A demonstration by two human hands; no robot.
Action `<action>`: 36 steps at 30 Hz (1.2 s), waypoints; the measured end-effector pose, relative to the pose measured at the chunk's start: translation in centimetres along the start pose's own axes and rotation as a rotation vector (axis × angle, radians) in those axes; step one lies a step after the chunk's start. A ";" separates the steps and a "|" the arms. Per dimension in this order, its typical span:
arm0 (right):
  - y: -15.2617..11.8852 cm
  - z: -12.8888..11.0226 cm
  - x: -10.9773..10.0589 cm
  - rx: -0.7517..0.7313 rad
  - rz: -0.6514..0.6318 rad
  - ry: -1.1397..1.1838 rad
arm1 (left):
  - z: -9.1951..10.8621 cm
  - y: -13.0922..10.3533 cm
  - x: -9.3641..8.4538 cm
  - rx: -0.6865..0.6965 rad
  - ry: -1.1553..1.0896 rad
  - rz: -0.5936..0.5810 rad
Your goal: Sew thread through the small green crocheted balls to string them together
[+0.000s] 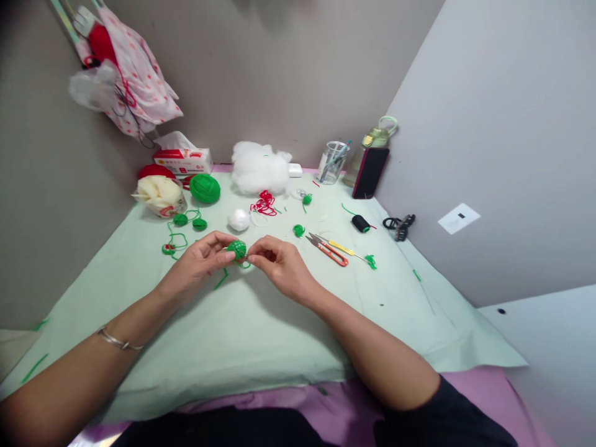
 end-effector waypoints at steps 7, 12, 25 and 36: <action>0.1 0.0 -0.2 0.005 -0.045 0.095 | 0.4 -0.1 0.3 -0.029 -0.051 0.014; 0.5 0.5 0.0 0.085 -0.085 0.163 | -0.2 -0.1 0.3 -0.002 -0.005 -0.019; -0.7 0.0 1.1 -0.113 0.137 -0.181 | -1.0 -0.4 0.4 0.146 0.366 -0.085; 1.1 2.5 -15.1 -0.008 0.474 0.771 | -0.3 0.4 -1.0 0.027 0.393 -0.175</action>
Point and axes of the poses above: each hand's wrist, its own y-axis towards the middle knuckle, its own x-axis out of the palm, z = x × y, the point moved 3 cm from there along y, towards the middle knuckle, and after that the axes turned 14 degrees about x, right-handed, at the moved point
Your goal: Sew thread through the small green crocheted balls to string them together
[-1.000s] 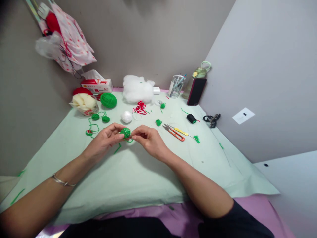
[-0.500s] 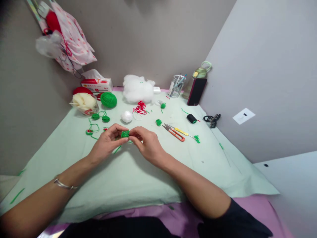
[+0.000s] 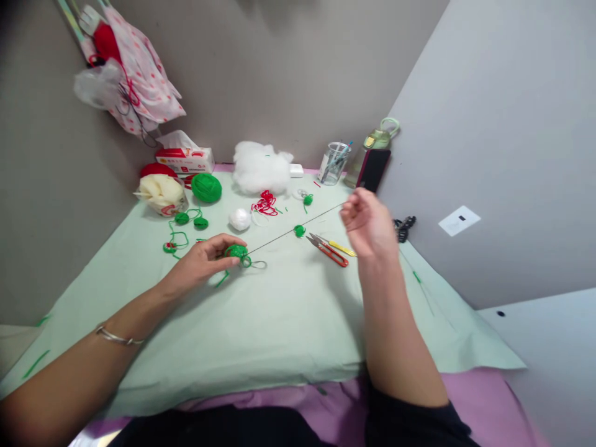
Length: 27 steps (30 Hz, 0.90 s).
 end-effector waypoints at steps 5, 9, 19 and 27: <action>1.6 -3.8 -6.1 -0.430 0.245 0.006 | 0.2 0.0 -0.1 0.002 -0.066 0.009; -0.3 -1.1 -0.2 -0.310 0.076 -0.300 | 0.2 -0.1 0.0 0.004 -0.063 0.008; -7.5 7.4 10.8 -0.223 -0.547 -1.011 | 0.5 -0.1 0.4 -0.001 -0.130 -0.015; -2.8 3.7 5.8 -0.070 -0.087 -0.598 | 0.2 -0.2 0.1 -0.032 -0.134 -0.010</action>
Point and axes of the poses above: each hand's wrist, its own y-axis towards the middle knuckle, its own x-axis out of the palm, z = x × y, the point moved 3 cm from there along y, towards the middle knuckle, and after that the axes turned 14 degrees about x, right-handed, at the moved point
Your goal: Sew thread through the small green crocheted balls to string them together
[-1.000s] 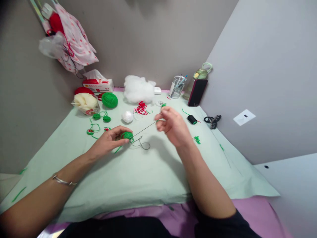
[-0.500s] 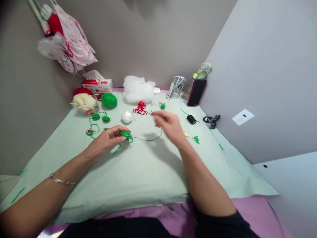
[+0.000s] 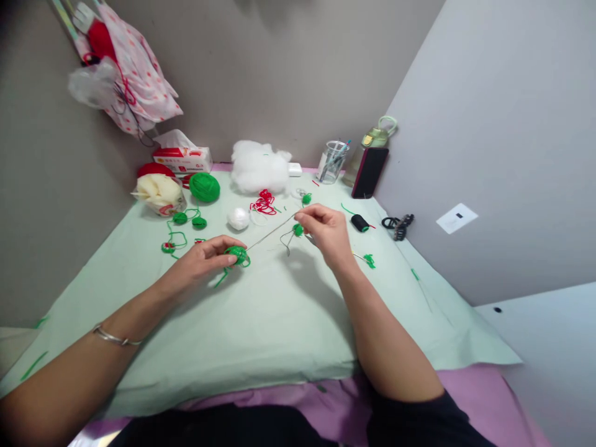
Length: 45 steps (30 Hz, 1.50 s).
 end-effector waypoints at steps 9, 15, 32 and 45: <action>0.5 0.3 -0.6 -0.043 0.006 -0.089 | -0.2 -0.1 -0.1 -0.026 -0.112 0.004; -2.0 -0.6 1.9 -0.210 -0.119 -0.259 | -0.2 0.0 -0.1 -0.010 -0.140 0.060; -5.1 -1.6 4.5 -0.621 -0.215 -0.655 | -0.2 0.1 -0.2 0.001 -0.061 0.112; -4.7 -0.4 5.7 -0.351 -0.352 -0.428 | 0.0 0.2 0.1 0.038 -0.121 0.097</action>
Point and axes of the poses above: each hand's wrist, its own y-axis towards the middle knuckle, its own x-axis out of the palm, z = x × y, the point moved 3 cm from there along y, towards the middle knuckle, and after that the axes turned 14 degrees about x, right-handed, at the moved point
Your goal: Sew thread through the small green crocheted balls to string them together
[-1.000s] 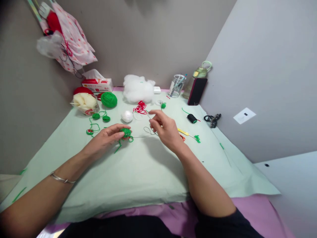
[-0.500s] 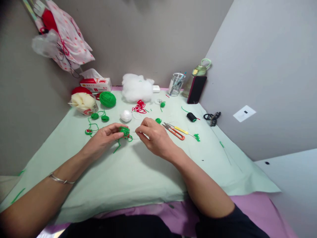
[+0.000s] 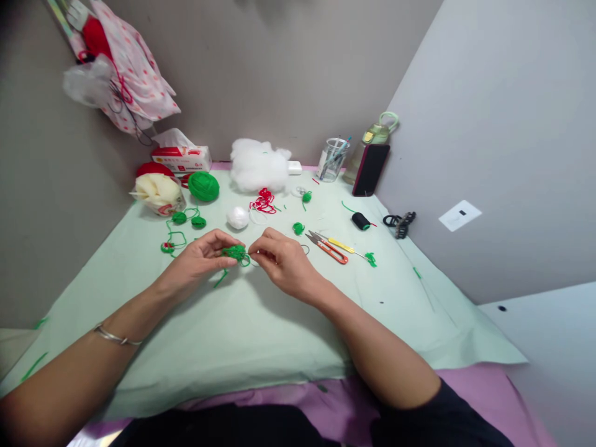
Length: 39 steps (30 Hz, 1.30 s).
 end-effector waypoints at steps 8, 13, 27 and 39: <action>0.5 0.8 -0.4 0.108 -0.133 0.178 | 0.0 0.0 -0.1 -0.017 -0.024 -0.024; 0.8 1.5 -0.5 0.132 -0.167 0.255 | 0.1 0.0 0.0 -0.020 -0.041 -0.038; 0.9 1.6 1.0 0.237 -0.136 0.355 | -0.3 0.0 0.1 0.013 -0.003 -0.032; -0.9 -0.4 2.7 -0.204 0.180 -0.476 | 0.0 -0.4 1.4 0.049 0.217 0.009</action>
Point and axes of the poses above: each hand's wrist, its own y-axis towards the middle knuckle, its own x-axis out of the palm, z = x × y, the point moved 3 cm from there along y, towards the middle knuckle, and after that the axes turned 14 degrees about x, right-handed, at the moved point
